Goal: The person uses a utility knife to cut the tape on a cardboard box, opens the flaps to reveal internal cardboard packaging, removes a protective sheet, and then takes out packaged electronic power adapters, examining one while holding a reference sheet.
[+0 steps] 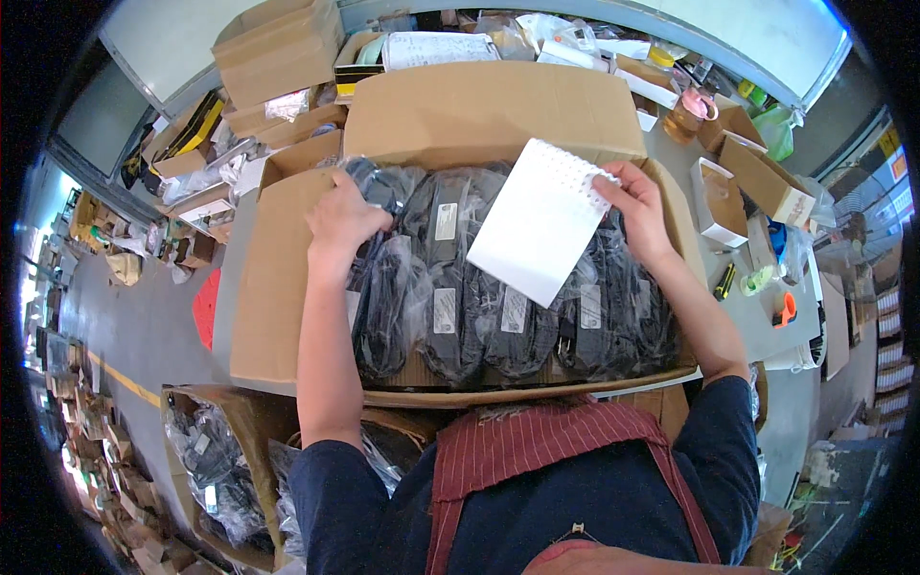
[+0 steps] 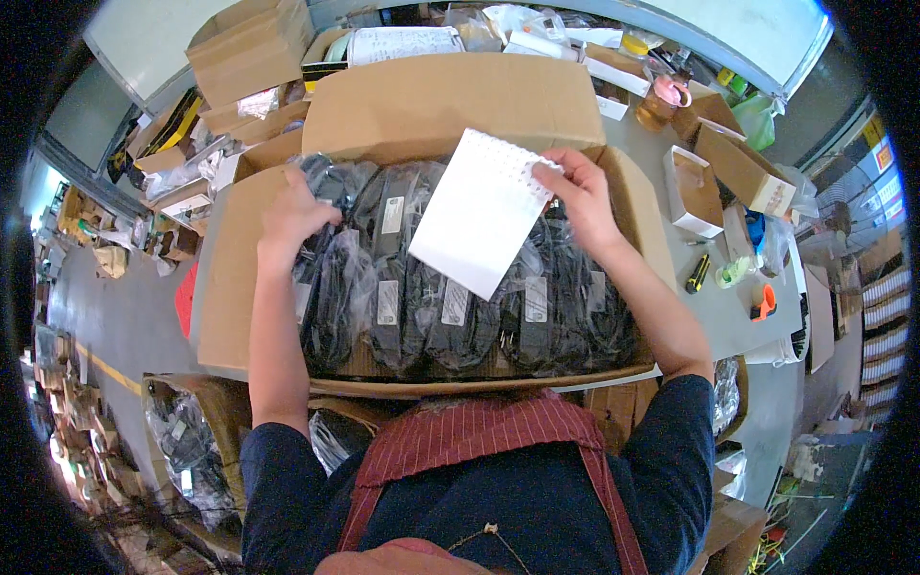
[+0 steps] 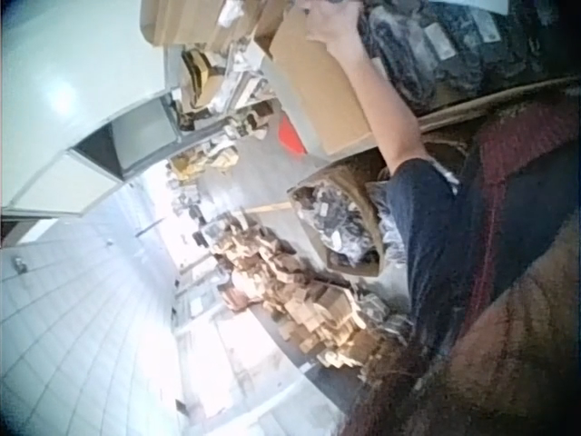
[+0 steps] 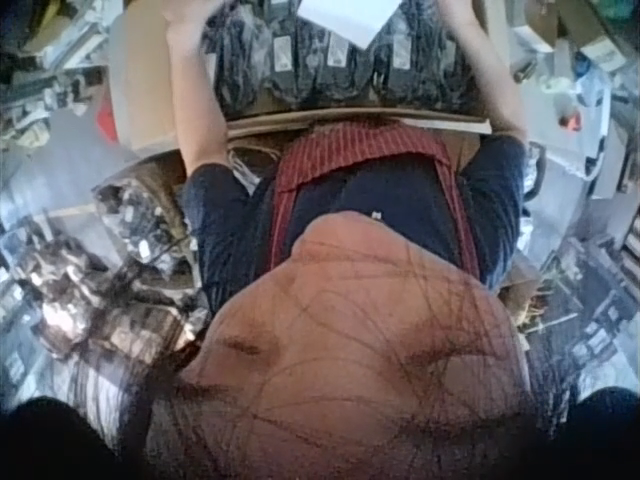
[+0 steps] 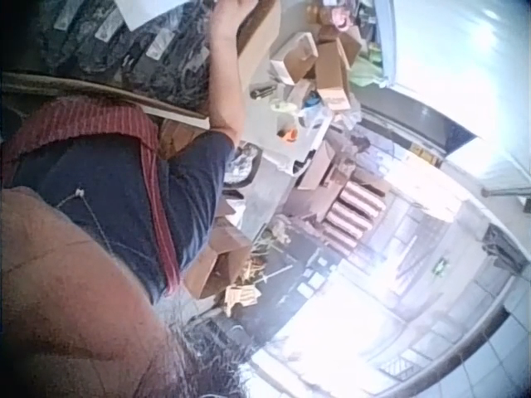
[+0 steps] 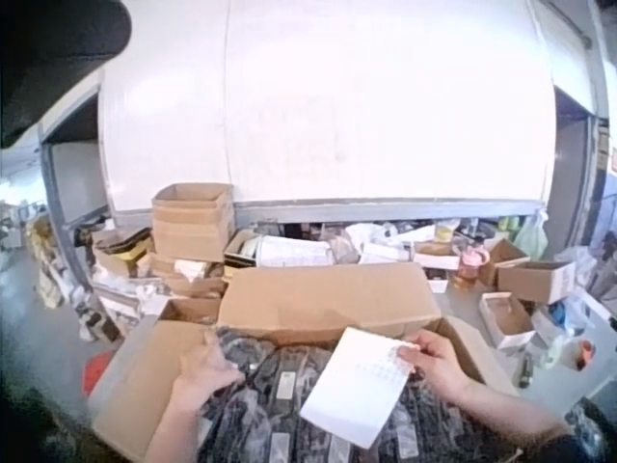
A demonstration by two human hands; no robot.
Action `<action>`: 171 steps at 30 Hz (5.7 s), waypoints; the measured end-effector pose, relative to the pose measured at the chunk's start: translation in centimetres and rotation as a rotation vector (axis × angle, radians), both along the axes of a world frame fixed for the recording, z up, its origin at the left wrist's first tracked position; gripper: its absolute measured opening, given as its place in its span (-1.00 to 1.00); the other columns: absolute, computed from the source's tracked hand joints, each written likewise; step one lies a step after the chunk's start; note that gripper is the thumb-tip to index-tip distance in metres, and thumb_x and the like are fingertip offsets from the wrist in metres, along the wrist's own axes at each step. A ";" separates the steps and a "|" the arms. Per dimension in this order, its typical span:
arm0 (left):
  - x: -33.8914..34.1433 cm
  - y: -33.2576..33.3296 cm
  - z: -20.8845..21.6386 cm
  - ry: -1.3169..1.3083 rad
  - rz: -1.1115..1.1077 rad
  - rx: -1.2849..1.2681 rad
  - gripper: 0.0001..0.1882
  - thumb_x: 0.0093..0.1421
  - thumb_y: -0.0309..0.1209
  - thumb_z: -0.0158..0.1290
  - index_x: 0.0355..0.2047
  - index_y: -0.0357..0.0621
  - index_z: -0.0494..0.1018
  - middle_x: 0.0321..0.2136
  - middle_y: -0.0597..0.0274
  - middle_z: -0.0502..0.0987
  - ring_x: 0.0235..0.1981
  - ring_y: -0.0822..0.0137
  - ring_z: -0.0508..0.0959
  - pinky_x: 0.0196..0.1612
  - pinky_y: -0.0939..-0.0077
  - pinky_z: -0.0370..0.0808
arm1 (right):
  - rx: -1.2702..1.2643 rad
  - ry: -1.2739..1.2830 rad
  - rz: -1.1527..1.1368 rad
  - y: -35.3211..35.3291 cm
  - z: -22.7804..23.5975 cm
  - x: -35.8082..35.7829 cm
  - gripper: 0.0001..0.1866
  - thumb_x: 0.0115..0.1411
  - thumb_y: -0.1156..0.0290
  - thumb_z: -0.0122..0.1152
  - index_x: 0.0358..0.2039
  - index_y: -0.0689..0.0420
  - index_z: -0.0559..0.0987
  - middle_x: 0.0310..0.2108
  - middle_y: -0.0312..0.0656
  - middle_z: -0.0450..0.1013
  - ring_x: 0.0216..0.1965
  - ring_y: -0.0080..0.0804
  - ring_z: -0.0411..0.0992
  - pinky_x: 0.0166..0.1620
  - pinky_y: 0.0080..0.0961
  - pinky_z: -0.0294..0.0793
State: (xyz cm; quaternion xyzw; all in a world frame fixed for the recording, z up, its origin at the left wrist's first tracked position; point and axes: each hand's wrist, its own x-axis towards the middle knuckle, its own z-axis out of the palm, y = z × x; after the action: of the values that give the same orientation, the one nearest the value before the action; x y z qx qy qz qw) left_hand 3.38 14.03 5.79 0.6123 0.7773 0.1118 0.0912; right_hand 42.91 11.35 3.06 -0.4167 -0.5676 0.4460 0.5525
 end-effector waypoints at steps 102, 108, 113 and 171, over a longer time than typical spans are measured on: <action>13.0 -7.4 0.0 -1.680 -0.248 0.074 -0.81 0.32 -0.35 0.17 -0.18 -0.22 0.53 -0.27 0.30 0.60 -0.22 0.47 0.56 -0.06 0.53 0.46 | -0.018 -0.141 0.150 -3.1 2.5 0.8 -0.85 0.33 0.39 0.25 -0.20 0.22 0.57 -0.45 -0.43 0.51 -0.40 -0.77 0.41 -0.37 -0.70 0.34; 12.3 -7.0 -0.1 -1.534 -0.398 0.114 -0.68 0.13 -0.41 0.35 -0.30 -0.12 0.37 -0.01 0.16 0.51 -0.03 0.38 0.47 0.10 0.39 0.38 | -0.112 0.007 0.232 -3.7 2.4 -0.4 -0.90 0.33 0.45 0.23 -0.22 0.19 0.54 -0.36 -0.41 0.51 -0.34 -0.77 0.40 -0.29 -0.73 0.35; 11.9 -6.5 -0.3 -1.507 -0.422 0.057 -0.64 0.09 -0.51 0.36 -0.35 -0.08 0.31 -0.10 0.10 0.53 -0.10 0.36 0.53 -0.02 0.43 0.48 | -0.183 0.001 0.239 -4.0 2.9 -0.7 -0.91 0.30 0.47 0.25 -0.24 0.17 0.54 -0.37 -0.40 0.51 -0.34 -0.75 0.42 -0.28 -0.72 0.36; 12.5 -6.5 -1.7 -1.330 -0.465 0.158 -0.66 0.03 -0.64 0.28 -0.40 -0.09 0.29 -0.43 0.28 0.54 -0.34 0.49 0.54 -0.23 0.55 0.48 | 0.678 -0.949 0.125 -4.5 6.7 -7.2 -0.79 0.06 0.65 0.23 -0.27 0.19 0.50 -0.32 -0.08 0.42 -0.25 0.02 0.45 -0.19 -0.19 0.47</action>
State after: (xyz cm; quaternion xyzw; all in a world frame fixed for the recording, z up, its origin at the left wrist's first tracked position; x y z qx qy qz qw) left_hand 15.93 7.53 4.08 0.5691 0.3956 0.4956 0.5234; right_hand 35.75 6.89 9.71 -0.3366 -0.8873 0.0357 0.3132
